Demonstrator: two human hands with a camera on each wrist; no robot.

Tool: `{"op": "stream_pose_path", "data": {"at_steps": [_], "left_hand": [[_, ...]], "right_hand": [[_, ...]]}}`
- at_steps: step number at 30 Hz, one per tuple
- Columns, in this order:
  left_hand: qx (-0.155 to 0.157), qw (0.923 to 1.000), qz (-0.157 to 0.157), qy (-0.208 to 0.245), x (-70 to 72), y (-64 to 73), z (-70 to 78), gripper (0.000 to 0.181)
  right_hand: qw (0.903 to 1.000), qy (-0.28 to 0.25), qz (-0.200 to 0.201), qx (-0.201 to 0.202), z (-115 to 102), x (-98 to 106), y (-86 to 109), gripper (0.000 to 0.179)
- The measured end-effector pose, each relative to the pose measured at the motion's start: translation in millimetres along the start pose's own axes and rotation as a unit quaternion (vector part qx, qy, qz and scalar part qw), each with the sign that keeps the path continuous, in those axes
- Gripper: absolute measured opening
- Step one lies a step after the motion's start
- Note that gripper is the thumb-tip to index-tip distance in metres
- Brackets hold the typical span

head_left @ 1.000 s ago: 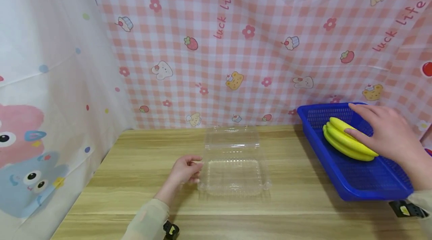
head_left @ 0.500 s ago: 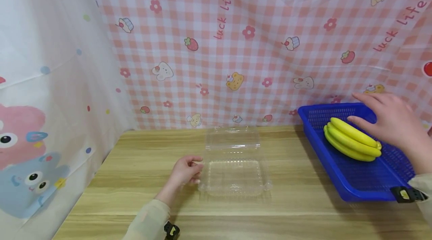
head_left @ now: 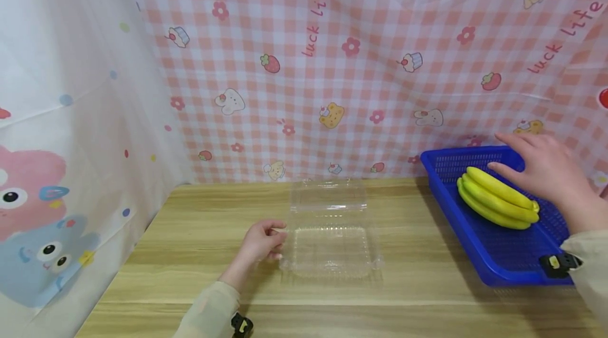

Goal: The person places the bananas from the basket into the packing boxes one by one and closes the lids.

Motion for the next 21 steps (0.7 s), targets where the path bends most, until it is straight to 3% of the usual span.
{"op": "stream_pose_path", "data": {"at_steps": [11, 21], "left_hand": [[0.003, 1.0, 0.003, -0.002, -0.6, -1.0, -2.2, 0.031], [0.004, 1.0, 0.002, 0.003, 0.2, -0.9, -1.8, 0.03]], "right_hand": [[0.997, -0.015, -0.067, -0.035, 20, -30, -0.5, 0.066], [0.9926, -0.018, -0.102, -0.063, 27, -53, -0.6, 0.069]]}}
Point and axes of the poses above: each hand's wrist, its own y-axis away from the middle knuckle, its own x-axis out of the back of the hand, z = x × y, the point moved 7 cm from there along -y, towards the middle knuckle, and after that the axes turned 4 degrees about y, right-handed, at the moved point
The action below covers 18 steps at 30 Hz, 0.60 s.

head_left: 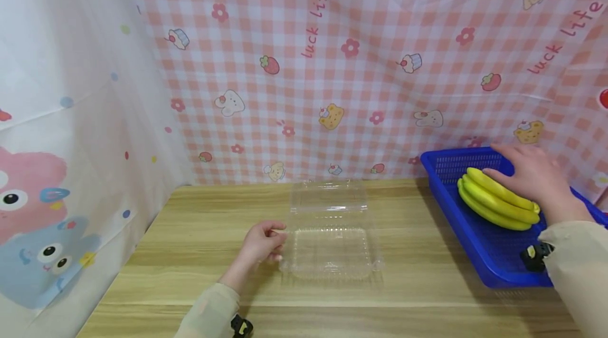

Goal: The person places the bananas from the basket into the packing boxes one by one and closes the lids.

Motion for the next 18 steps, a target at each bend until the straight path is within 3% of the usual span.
{"op": "stream_pose_path", "data": {"at_steps": [10, 18], "left_hand": [[-0.005, 1.0, 0.001, -0.007, 0.5, 2.6, 2.1, 0.03], [-0.003, 0.9999, -0.005, -0.008, -0.1, 1.3, 1.1, 0.031]], "right_hand": [[0.9989, -0.029, -0.035, 0.01, 6, -22, -1.6, 0.077], [0.9979, -0.022, -0.058, 0.016, 8, -40, -3.6, 0.077]]}}
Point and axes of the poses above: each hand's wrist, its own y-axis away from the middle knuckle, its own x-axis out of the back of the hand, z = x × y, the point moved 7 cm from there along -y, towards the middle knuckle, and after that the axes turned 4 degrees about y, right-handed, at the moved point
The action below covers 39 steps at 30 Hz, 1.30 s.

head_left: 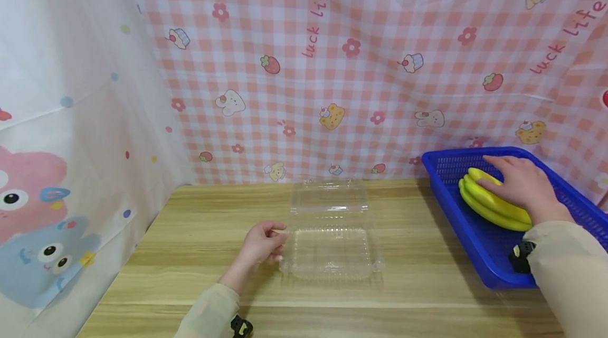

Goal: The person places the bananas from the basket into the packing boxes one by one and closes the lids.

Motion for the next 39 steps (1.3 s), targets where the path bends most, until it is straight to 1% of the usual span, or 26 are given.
{"op": "stream_pose_path", "data": {"at_steps": [6, 14, 22, 31, 39], "left_hand": [[-0.006, 1.0, 0.002, 0.0, 0.4, -0.2, 0.1, 0.03], [-0.007, 0.9999, 0.008, 0.0, 0.0, -0.3, 0.5, 0.029], [-0.002, 1.0, 0.007, 0.001, -0.4, 1.8, 2.2, 0.03], [-0.001, 1.0, 0.0, -0.003, 0.7, 0.5, 2.1, 0.03], [0.0, 1.0, -0.001, -0.002, 1.1, 0.7, 1.9, 0.031]], "right_hand": [[0.9995, 0.004, -0.031, 0.005, -3, -13, -1.7, 0.083], [0.9992, 0.002, -0.038, 0.009, -4, -21, -1.7, 0.085], [0.9976, -0.007, -0.067, 0.017, -6, -28, -2.8, 0.084], [0.9974, 0.012, -0.066, 0.026, -11, -34, -4.4, 0.082], [0.996, 0.009, -0.084, 0.027, -16, -35, -2.4, 0.079]]}}
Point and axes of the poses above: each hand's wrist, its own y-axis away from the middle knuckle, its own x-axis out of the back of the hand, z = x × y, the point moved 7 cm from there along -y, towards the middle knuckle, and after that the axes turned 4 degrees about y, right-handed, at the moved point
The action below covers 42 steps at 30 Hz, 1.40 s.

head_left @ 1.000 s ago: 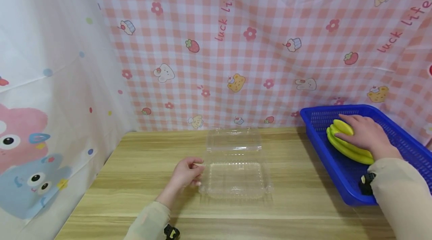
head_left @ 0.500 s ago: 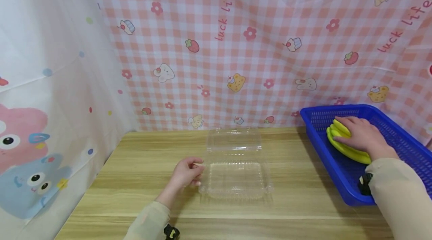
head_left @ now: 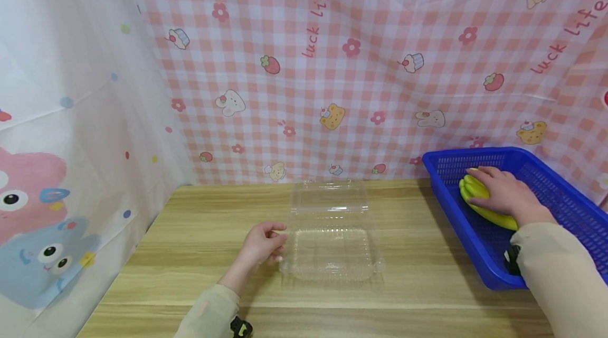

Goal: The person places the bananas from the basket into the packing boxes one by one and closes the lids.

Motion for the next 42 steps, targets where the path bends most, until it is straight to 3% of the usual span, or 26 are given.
{"op": "stream_pose_path", "data": {"at_steps": [8, 42], "left_hand": [[-0.001, 1.0, -0.001, 0.0, -0.5, 1.0, 1.1, 0.031], [0.003, 1.0, 0.003, 0.003, -0.5, 0.2, -1.4, 0.03]], "right_hand": [[0.9998, -0.016, -0.015, -0.004, 3.5, -4.5, 1.4, 0.079], [0.9997, -0.01, 0.0, 0.024, -1.0, -0.7, 5.8, 0.065]]}}
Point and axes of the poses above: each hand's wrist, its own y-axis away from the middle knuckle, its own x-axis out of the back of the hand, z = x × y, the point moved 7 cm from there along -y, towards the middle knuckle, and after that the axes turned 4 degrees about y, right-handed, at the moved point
